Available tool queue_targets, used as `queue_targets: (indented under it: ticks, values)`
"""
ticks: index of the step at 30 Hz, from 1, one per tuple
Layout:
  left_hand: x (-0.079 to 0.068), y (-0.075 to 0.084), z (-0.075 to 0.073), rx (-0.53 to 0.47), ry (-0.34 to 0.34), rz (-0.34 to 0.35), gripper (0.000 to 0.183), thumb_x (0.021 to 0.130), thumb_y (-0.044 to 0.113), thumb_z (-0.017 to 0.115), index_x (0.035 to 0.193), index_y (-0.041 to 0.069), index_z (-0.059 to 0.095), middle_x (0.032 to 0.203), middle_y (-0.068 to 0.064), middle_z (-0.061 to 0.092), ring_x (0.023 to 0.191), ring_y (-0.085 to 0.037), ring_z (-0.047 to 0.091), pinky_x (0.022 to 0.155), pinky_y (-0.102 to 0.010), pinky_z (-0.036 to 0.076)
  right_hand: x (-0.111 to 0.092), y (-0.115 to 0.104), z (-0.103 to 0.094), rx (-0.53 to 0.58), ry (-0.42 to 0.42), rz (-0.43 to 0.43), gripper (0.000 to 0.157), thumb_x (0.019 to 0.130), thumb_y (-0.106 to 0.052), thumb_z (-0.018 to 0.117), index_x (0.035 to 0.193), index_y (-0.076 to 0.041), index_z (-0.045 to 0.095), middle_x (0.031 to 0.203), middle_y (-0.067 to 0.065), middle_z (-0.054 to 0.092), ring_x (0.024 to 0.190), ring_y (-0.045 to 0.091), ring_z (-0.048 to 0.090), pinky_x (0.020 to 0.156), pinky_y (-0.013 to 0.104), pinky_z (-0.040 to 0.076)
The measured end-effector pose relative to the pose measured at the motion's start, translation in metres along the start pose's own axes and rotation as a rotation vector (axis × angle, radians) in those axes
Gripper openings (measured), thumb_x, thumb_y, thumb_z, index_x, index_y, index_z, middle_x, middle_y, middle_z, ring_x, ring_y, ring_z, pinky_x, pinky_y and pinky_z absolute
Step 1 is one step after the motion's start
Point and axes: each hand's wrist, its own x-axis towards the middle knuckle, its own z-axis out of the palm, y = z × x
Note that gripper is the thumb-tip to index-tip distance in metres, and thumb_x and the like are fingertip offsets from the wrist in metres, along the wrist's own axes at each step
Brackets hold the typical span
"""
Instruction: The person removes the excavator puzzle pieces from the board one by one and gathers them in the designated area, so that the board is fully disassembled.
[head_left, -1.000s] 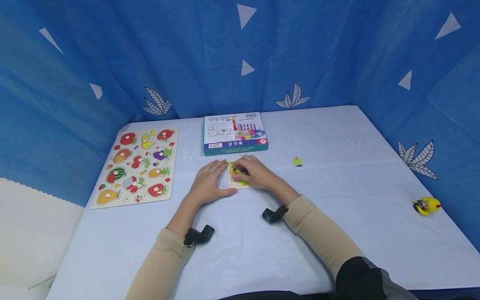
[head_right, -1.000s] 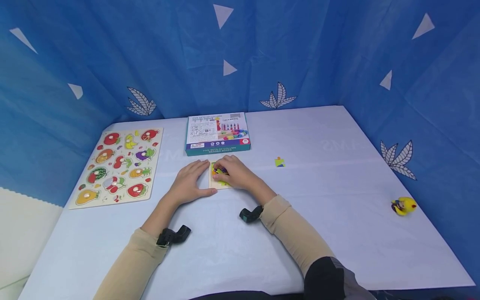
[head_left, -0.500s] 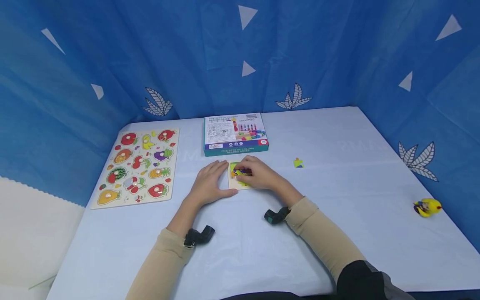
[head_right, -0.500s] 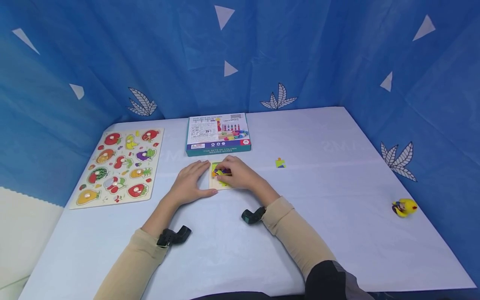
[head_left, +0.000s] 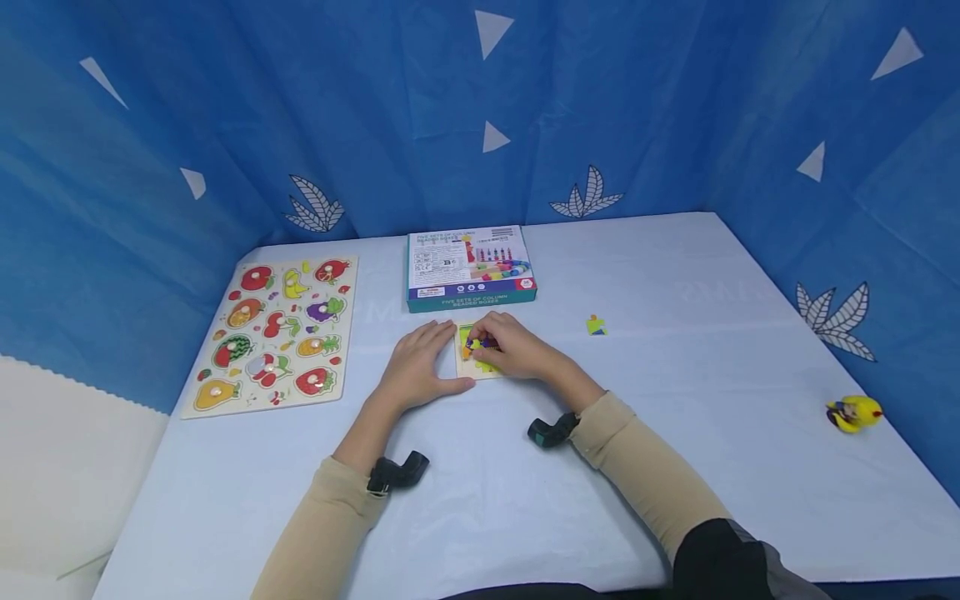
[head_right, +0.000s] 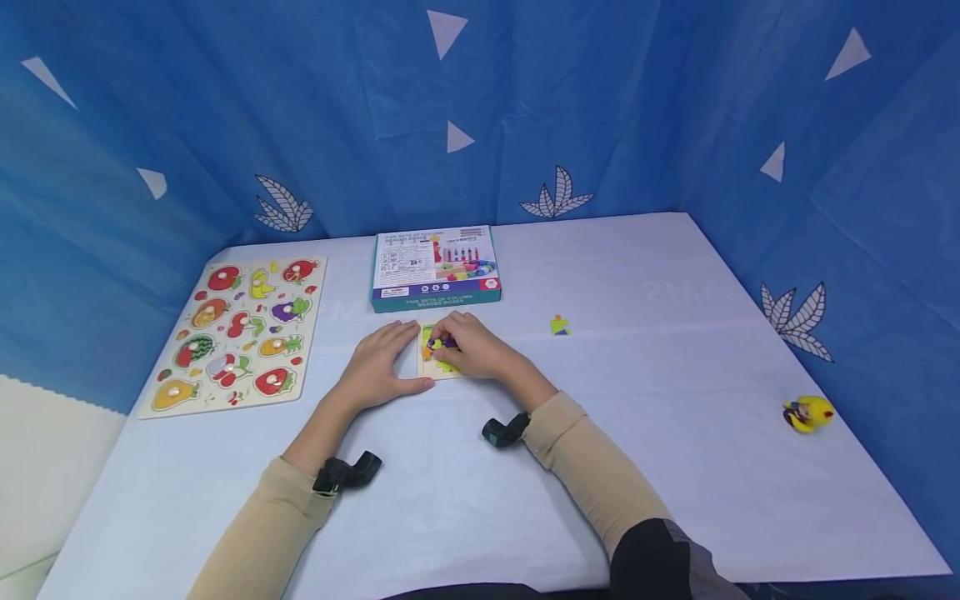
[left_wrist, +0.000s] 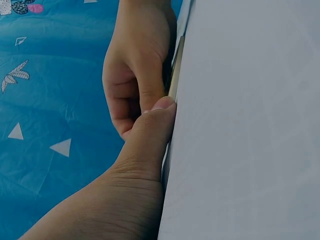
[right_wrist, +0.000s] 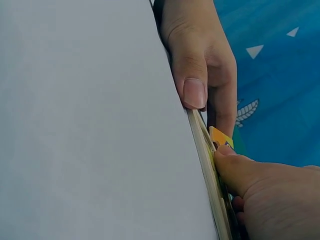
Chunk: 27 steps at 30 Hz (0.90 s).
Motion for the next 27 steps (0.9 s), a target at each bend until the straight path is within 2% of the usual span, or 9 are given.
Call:
queue_targets:
  ticks: [8,13,27]
  values:
    - [0.0006,0.0001,0.0,0.001,-0.004,0.001,0.104,0.073,0.075,0.068,0.155,0.021,0.034,0.162,0.002,0.034,0.153,-0.023,0.022,0.124,-0.054,0.019,-0.0014,0.001,-0.0002,0.038,0.006,0.007,0.031,0.095,-0.033,0.067,0.121,-0.018,0.062,0.11,-0.002,0.058,0.107,0.016,0.049,0.099,0.034,0.047]
    - [0.0003,0.0005,-0.0006,0.003,-0.007,-0.003,0.103,0.074,0.074,0.068,0.155,0.021,0.034,0.162,0.001,0.034,0.153,-0.024,0.022,0.124,-0.056,0.019,-0.0008,-0.0004,-0.001,0.014,-0.002,0.018,0.037,0.092,-0.037,0.07,0.124,-0.018,0.064,0.114,-0.004,0.06,0.11,0.014,0.05,0.103,0.034,0.048]
    - [-0.0005,-0.0001,-0.0002,-0.012,-0.009,-0.009,0.104,0.073,0.075,0.068,0.155,0.021,0.034,0.162,0.002,0.033,0.154,-0.024,0.021,0.124,-0.055,0.018,0.0,-0.0035,-0.0013,0.049,-0.008,0.035,0.03,0.09,-0.033,0.073,0.115,-0.02,0.064,0.108,-0.004,0.061,0.107,0.016,0.05,0.1,0.035,0.048]
